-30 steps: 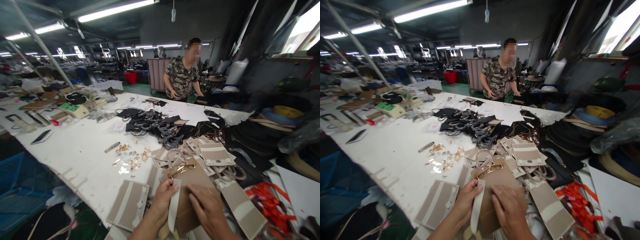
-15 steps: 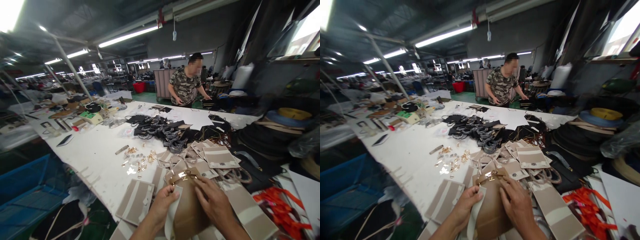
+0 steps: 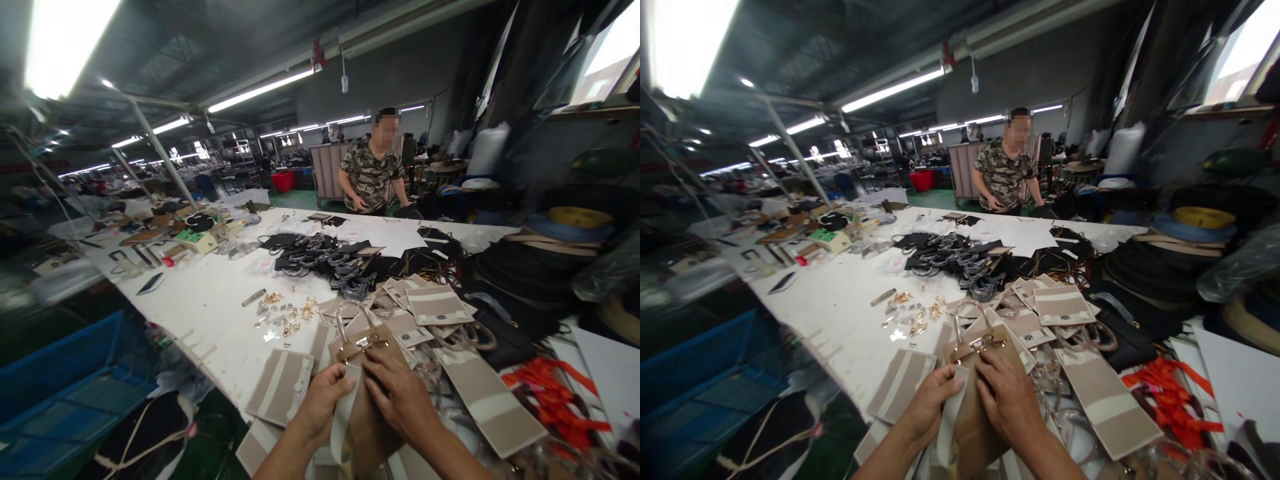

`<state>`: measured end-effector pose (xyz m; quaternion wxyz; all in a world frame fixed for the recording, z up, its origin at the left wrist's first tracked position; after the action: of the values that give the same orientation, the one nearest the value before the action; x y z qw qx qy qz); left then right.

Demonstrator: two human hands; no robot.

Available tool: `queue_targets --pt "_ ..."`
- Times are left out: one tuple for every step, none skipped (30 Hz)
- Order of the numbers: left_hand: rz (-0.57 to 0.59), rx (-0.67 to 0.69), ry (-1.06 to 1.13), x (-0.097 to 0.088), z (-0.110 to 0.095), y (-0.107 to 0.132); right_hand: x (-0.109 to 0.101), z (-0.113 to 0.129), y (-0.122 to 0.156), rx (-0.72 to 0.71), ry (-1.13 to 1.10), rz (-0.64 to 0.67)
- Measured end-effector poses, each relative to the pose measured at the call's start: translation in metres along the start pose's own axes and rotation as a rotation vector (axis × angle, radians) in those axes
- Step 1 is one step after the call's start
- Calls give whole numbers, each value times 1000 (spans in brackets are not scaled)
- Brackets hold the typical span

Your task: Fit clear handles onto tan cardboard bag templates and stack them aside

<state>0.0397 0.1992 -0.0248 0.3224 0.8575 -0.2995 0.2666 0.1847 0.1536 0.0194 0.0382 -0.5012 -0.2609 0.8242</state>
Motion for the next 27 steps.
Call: queue_targets --pt "2 0 4 1 0 1 -1 1 0 5 3 6" --pt "5 1 7 1 0 2 -2 2 1 12 5 12" --pt "9 2 8 1 0 2 -2 3 2 18 4 17" --pt "13 3 7 1 0 2 -3 4 2 22 2 21" --pt "18 4 7 0 0 2 -4 5 3 23 -1 23" --pt "21 6 10 -1 -1 2 -5 6 4 24 -1 19" --pt "25 5 13 -2 -1 1 -5 6 5 23 0 11" --pt "28 5 15 -3 -1 0 -6 6 5 23 3 3" --pt "31 4 15 -5 -1 0 -6 6 5 27 6 -2" --pt "35 0 11 -6 0 -1 -6 5 5 35 9 -4" --pt "38 -3 1 -7 0 -1 -4 4 4 45 9 0" --pt "40 -6 -17 -8 0 -2 -3 3 3 60 8 6" --pt "40 -4 -41 -9 -1 -2 -1 2 2 75 6 13" --pt "38 2 -68 -10 -2 -2 1 1 0 86 5 15" --pt "40 10 -94 -11 -3 -2 2 2 -2 87 0 16" --pt "45 18 -112 -13 -5 -3 4 5 -4 75 -12 23" --pt "55 24 -120 -14 -6 -3 7 9 -7 50 -33 40" --pt "69 23 -115 -15 -8 -4 10 14 -9 10 -63 71" --pt "81 16 -101 -18 -9 -5 14 21 -11 -36 -98 110" --pt "93 3 -83 -20 -9 -6 17 26 -13 -78 -133 151" --pt "101 -11 -69 -23 -10 -8 21 31 -14 -106 -165 189" --pt "106 -21 -59 -25 -10 -9 24 33 -15 -116 -192 215" --pt "110 -26 -57 -28 -11 -10 26 32 -15 -109 -211 222" --pt "112 -28 -58 -30 -12 -12 27 27 -16 -82 -216 205" --pt "114 -30 -62 -33 -12 -13 26 19 -17 -36 -209 160" --pt "114 -35 -64 -35 -12 -15 23 8 -17 26 -186 91" --pt "111 -42 -62 -37 -12 -17 18 -5 -16 103 -153 12"
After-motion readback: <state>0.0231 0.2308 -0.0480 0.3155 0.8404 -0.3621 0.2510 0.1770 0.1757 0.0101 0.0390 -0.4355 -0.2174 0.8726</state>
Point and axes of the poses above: each hand's wrist, its own y-axis away from the middle knuckle, its own x-axis out of the palm, z = x × y, the point moved 6 cm from there along -y, towards the middle knuckle, and after that the axes turned 12 degrees about -x, right-handed, at the moved point
